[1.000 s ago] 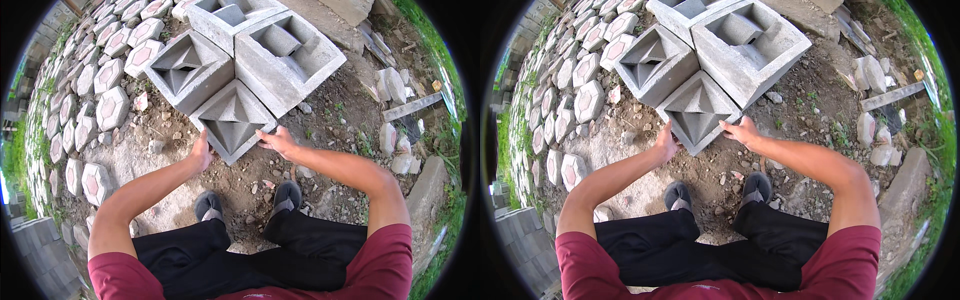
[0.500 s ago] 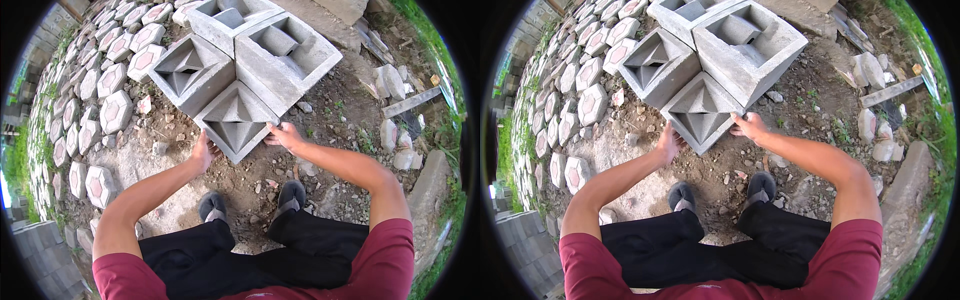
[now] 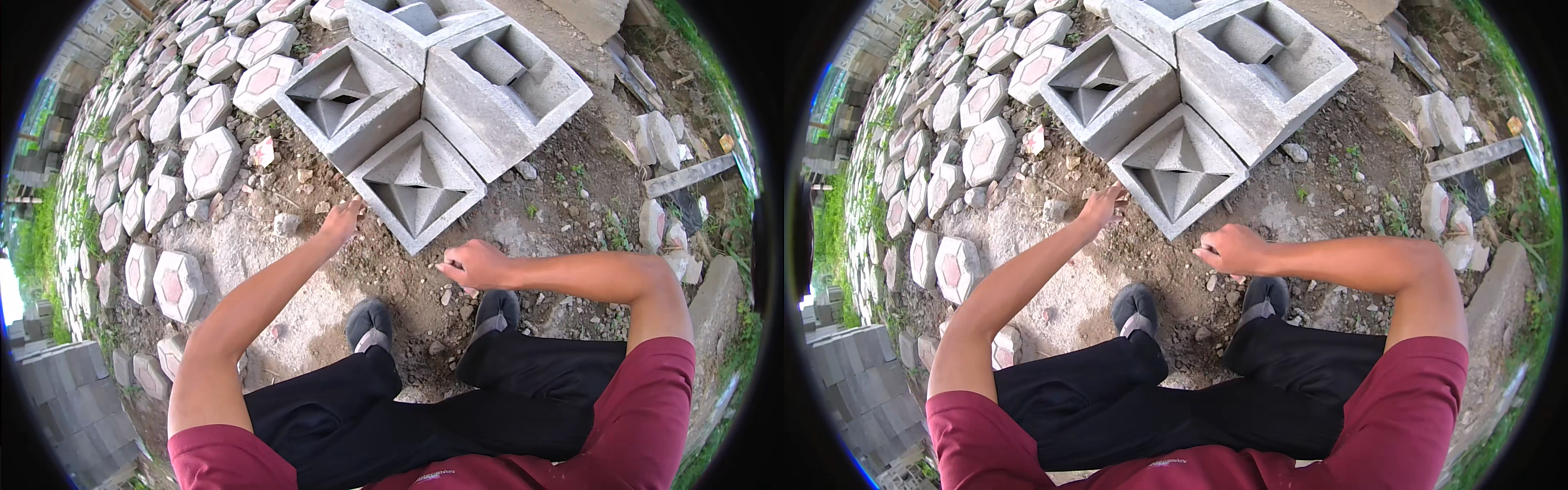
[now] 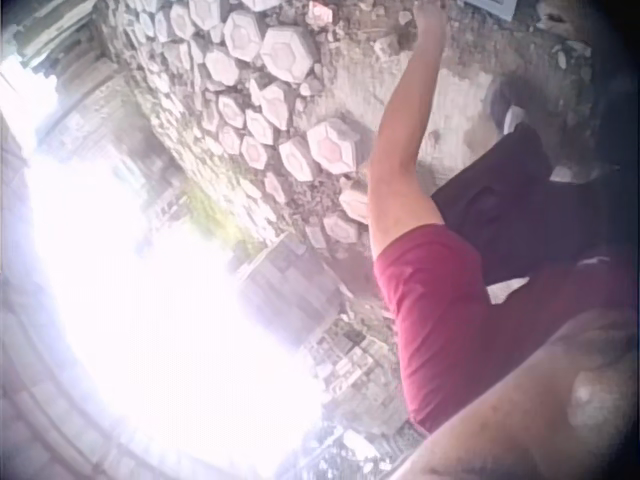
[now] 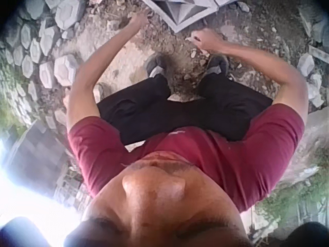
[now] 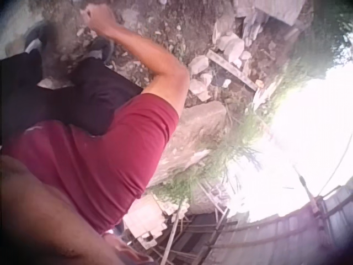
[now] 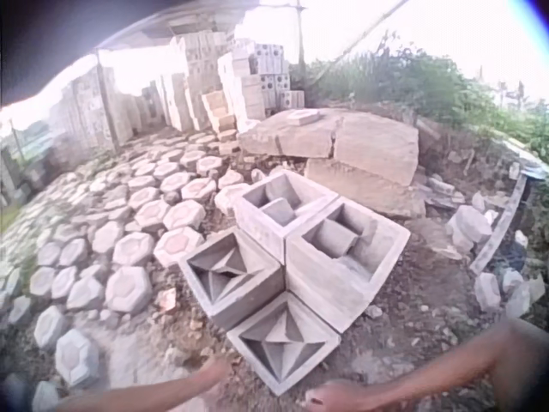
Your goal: The person picks up decorative concrete vent blocks from a pile and arranges them in a stacked pattern on the ground.
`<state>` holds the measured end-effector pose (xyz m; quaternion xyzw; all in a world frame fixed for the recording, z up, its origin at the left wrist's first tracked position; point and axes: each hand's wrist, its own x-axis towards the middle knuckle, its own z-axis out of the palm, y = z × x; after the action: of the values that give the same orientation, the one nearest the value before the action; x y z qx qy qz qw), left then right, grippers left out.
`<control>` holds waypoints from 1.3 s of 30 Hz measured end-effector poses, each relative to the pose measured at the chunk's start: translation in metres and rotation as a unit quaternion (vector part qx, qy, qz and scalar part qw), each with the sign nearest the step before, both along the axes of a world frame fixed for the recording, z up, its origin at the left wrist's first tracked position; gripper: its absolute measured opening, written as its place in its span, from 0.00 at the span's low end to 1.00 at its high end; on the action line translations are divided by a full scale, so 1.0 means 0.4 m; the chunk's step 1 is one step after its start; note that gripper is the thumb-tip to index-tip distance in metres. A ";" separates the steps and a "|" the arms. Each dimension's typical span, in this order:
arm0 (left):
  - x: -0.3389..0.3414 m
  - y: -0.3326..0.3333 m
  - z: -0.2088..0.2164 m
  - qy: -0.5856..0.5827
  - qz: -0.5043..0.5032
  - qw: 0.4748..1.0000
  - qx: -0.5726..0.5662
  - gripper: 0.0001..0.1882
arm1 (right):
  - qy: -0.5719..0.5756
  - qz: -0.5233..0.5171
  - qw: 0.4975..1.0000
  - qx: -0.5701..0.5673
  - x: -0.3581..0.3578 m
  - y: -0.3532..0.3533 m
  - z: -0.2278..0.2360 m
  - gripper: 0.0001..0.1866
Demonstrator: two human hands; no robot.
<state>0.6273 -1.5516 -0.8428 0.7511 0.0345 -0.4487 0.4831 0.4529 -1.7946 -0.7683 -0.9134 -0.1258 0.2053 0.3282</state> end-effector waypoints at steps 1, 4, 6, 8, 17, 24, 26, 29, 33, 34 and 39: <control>-0.019 -0.026 -0.005 -0.011 0.028 1.000 -0.011 0.26 | -0.095 0.058 0.993 0.025 -0.003 0.006 -0.031 0.18; -0.055 -0.031 -0.035 -0.096 -0.080 0.991 0.041 0.23 | -0.257 0.112 0.960 0.009 0.044 0.022 -0.056 0.22; -0.076 0.009 -0.087 -0.160 -0.135 0.976 0.059 0.21 | -0.288 0.117 0.950 -0.041 0.108 0.049 -0.044 0.34; -0.098 0.025 -0.091 -0.169 -0.150 0.971 0.074 0.19 | -0.256 0.121 0.955 -0.090 0.135 0.067 -0.051 0.37; -0.111 -0.001 -0.048 -0.262 -0.146 0.952 0.068 0.16 | -0.132 0.059 0.978 -0.150 0.175 0.118 -0.063 0.38; -0.078 -0.024 -0.063 -0.066 0.005 0.998 0.005 0.28 | -0.136 0.020 0.988 -0.076 0.166 0.127 -0.091 0.37; -0.061 -0.011 -0.085 0.037 0.067 0.995 -0.068 0.37 | -0.126 0.017 0.991 -0.053 0.165 0.140 -0.091 0.38; -0.077 -0.053 -0.059 0.074 0.079 0.990 -0.086 0.37 | -0.144 -0.004 0.989 -0.040 0.154 0.115 -0.118 0.40; -0.091 -0.073 -0.033 0.103 0.098 0.983 -0.116 0.35 | -0.157 -0.005 0.987 -0.034 0.149 0.104 -0.122 0.40; -0.094 -0.071 -0.039 0.112 0.110 0.979 -0.127 0.34 | -0.155 0.012 0.987 -0.047 0.145 0.103 -0.122 0.40; -0.120 -0.068 -0.033 0.123 0.114 0.977 -0.135 0.35 | -0.307 0.114 0.945 0.005 0.070 0.011 -0.087 0.19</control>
<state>0.5792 -1.5786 -0.8562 0.6093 0.1183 -0.4800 0.6200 0.4807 -1.7904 -0.8032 -0.9100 -0.3248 -0.0499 0.2530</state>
